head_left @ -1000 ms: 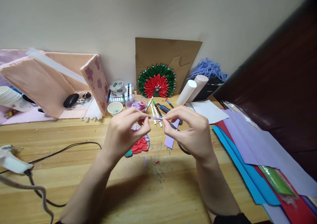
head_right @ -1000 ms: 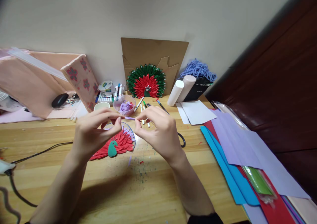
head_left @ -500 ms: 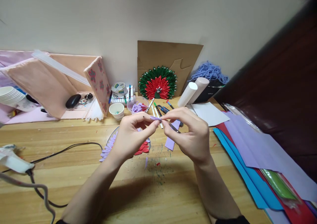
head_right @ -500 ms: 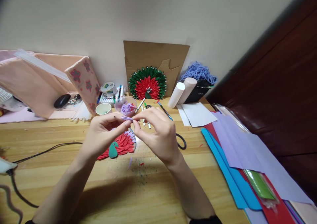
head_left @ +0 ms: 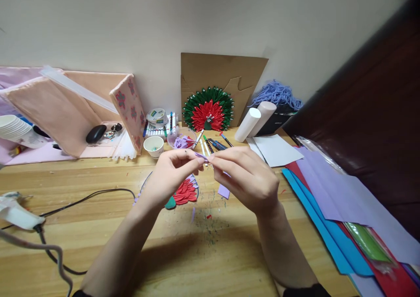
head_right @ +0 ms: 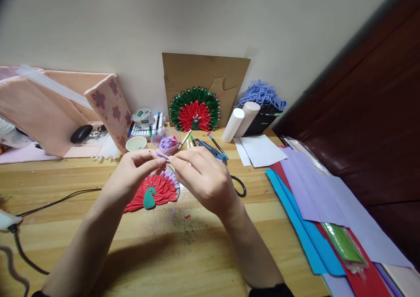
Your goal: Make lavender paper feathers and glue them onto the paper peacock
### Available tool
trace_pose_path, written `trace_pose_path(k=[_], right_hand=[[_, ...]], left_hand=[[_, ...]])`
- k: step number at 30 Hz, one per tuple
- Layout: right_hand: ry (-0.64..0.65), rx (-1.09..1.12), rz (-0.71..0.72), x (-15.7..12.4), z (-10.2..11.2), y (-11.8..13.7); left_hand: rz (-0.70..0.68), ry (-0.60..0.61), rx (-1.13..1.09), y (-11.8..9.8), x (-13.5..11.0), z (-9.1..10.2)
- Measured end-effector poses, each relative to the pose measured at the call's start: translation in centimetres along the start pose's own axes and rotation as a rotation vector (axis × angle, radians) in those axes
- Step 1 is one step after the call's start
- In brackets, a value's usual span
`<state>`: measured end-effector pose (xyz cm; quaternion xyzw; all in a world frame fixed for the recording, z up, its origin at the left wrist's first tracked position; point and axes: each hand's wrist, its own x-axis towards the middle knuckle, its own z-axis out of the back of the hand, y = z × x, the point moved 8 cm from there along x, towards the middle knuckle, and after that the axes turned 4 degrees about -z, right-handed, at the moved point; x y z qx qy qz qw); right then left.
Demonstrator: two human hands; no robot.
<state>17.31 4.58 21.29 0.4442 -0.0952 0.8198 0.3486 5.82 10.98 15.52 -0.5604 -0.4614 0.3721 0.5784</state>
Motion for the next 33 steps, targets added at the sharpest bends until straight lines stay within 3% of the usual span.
trace_pose_path(k=[8, 15, 20, 25, 30, 33], right_hand=[[0.043, 0.005, 0.048, -0.3, -0.7, 0.1], [0.005, 0.274, -0.338, 0.2, -1.0, -2.3], [0.012, 0.431, -0.556, -0.5, -1.6, -3.4], [0.071, 0.463, -0.574, -0.7, -1.7, -3.3], [0.086, 0.455, -0.596, -0.7, -1.4, -3.4], [0.026, 0.446, -0.670, -1.1, -0.7, -4.2]], left_hand=[[0.050, -0.040, 0.051, 0.7, 0.2, 0.6], [-0.071, -0.075, 0.071, -0.6, -0.3, 0.4], [-0.294, -0.055, 0.239, -2.5, -0.8, -0.1], [-0.516, -0.049, 0.471, -4.3, -1.5, -0.7], [-0.535, -0.032, 0.583, -4.5, -1.5, -0.4], [-0.532, -0.123, 0.616, -4.9, -1.4, 1.1]])
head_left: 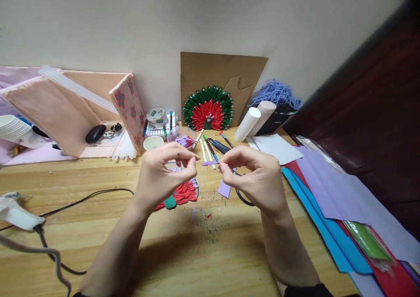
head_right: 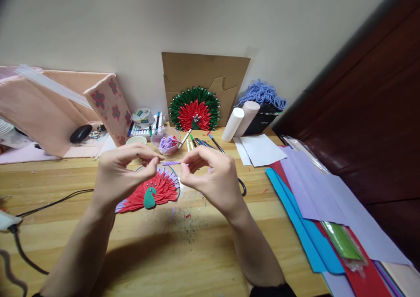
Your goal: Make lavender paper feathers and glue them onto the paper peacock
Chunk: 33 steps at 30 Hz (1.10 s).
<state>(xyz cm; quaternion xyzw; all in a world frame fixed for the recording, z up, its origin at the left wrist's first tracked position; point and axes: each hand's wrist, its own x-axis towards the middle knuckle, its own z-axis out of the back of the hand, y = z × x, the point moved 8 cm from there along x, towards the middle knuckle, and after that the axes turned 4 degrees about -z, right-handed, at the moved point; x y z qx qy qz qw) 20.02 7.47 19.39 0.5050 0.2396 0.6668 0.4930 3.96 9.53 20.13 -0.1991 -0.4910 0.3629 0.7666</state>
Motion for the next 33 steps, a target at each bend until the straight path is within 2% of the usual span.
trace_pose_path(k=[3, 8, 10, 14, 21, 28, 33], right_hand=[[-0.050, 0.033, -0.083, 0.2, 0.7, -1.1], [0.098, 0.081, -0.201, 0.6, -0.9, -2.5], [0.144, 0.094, -0.235, 0.6, -1.5, -2.8], [0.202, 0.161, -0.277, 0.6, -2.1, -2.9], [0.315, 0.299, -0.336, 0.8, -2.9, -4.0], [0.329, 0.322, -0.379, 0.8, -3.1, -4.5], [0.349, 0.374, -0.396, 0.9, -3.3, -4.5]], left_hand=[[0.016, -0.084, 0.030, 0.1, 0.0, 1.0], [-0.128, 0.094, -0.086, -1.0, -0.4, -1.7], [-0.168, 0.126, -0.098, -1.0, -0.5, -2.5], [-0.160, 0.128, -0.073, -0.4, -0.5, -2.7], [-0.182, 0.199, 0.005, 0.0, -0.5, -3.0], [-0.250, 0.251, 0.129, 0.0, -0.7, -3.6], [-0.332, 0.214, 0.227, -0.4, -0.9, -3.5]])
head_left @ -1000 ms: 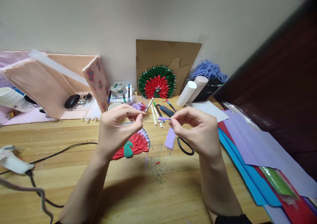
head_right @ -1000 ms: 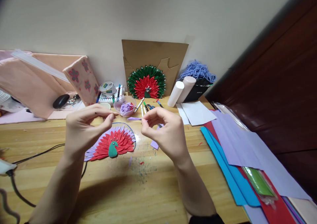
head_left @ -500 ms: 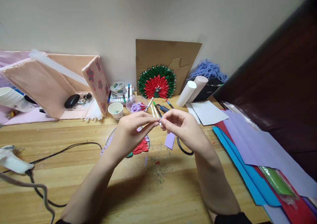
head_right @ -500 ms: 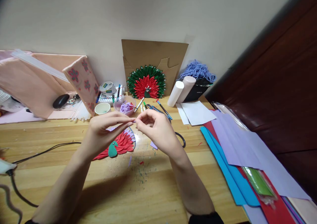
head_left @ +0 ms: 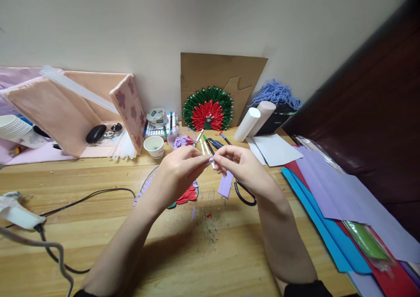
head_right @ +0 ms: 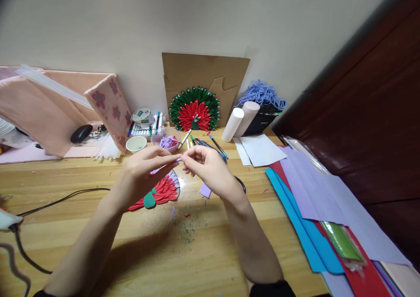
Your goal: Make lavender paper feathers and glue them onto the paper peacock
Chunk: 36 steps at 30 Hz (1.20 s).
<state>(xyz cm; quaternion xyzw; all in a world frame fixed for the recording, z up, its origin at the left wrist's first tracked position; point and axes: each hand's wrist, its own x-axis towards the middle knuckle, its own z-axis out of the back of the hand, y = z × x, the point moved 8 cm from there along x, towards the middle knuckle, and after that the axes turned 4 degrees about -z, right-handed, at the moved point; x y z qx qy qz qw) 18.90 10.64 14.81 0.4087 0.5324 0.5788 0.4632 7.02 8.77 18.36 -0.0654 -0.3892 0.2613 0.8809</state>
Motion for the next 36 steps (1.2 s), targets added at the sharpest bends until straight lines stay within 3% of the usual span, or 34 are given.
trace_pose_path(k=[6, 15, 21, 36], right_hand=[[0.003, -0.043, 0.044, 0.1, 0.1, 0.3], [-0.151, -0.518, 0.400, -1.5, 0.0, 3.7], [-0.124, -0.669, 0.536, -2.1, -0.7, 4.6], [-0.005, -0.747, 0.779, -3.5, -2.1, 5.1]], left_hand=[[0.004, -0.002, 0.023, -0.2, 0.3, 0.0], [0.148, 0.029, -0.082, 0.1, 0.6, 0.0], [0.221, 0.059, -0.160, 0.3, 0.4, -0.4], [0.722, 0.215, -0.718, 2.7, -1.6, -2.6]])
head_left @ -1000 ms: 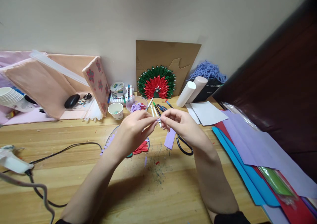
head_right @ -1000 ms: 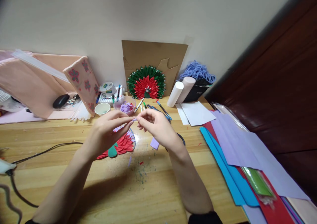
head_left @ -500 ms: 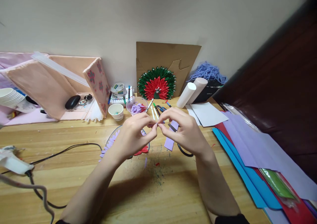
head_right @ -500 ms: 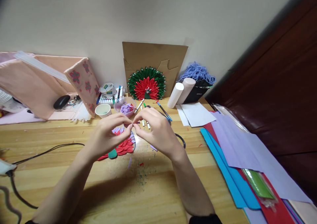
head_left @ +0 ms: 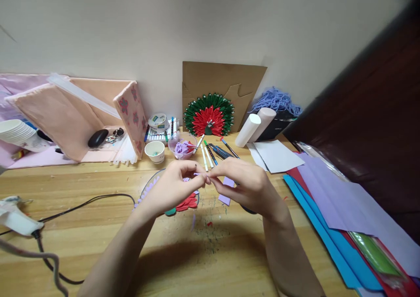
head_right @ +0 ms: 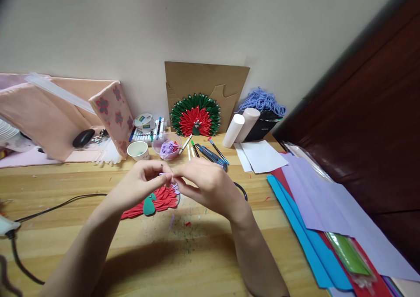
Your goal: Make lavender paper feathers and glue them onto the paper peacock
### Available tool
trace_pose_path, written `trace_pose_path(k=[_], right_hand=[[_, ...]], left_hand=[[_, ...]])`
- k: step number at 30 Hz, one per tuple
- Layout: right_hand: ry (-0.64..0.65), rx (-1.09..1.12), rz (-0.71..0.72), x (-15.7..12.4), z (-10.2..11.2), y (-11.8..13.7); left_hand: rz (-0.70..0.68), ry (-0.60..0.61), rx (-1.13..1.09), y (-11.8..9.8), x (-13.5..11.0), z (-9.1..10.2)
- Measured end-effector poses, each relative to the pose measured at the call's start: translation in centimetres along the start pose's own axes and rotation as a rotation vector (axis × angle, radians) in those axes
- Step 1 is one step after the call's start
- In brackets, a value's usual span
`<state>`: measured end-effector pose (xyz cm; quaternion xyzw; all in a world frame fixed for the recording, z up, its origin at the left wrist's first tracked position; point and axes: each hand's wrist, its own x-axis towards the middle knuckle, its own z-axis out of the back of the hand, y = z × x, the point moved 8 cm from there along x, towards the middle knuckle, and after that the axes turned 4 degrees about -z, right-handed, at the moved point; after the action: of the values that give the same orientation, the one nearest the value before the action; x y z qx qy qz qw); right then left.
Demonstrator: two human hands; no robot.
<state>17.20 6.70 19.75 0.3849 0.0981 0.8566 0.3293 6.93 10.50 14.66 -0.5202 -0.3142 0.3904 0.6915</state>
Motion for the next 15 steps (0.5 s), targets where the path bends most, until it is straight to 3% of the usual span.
trace_pose_path(k=[10, 15], right_hand=[[-0.005, 0.034, -0.010, 0.1, 0.2, 0.1], [-0.080, 0.251, -0.320, 0.1, 0.5, -1.9]], left_hand=[[-0.044, 0.009, -0.068, -0.1, -0.1, -0.1], [-0.143, -0.071, 0.061, -1.3, -0.4, 0.8]])
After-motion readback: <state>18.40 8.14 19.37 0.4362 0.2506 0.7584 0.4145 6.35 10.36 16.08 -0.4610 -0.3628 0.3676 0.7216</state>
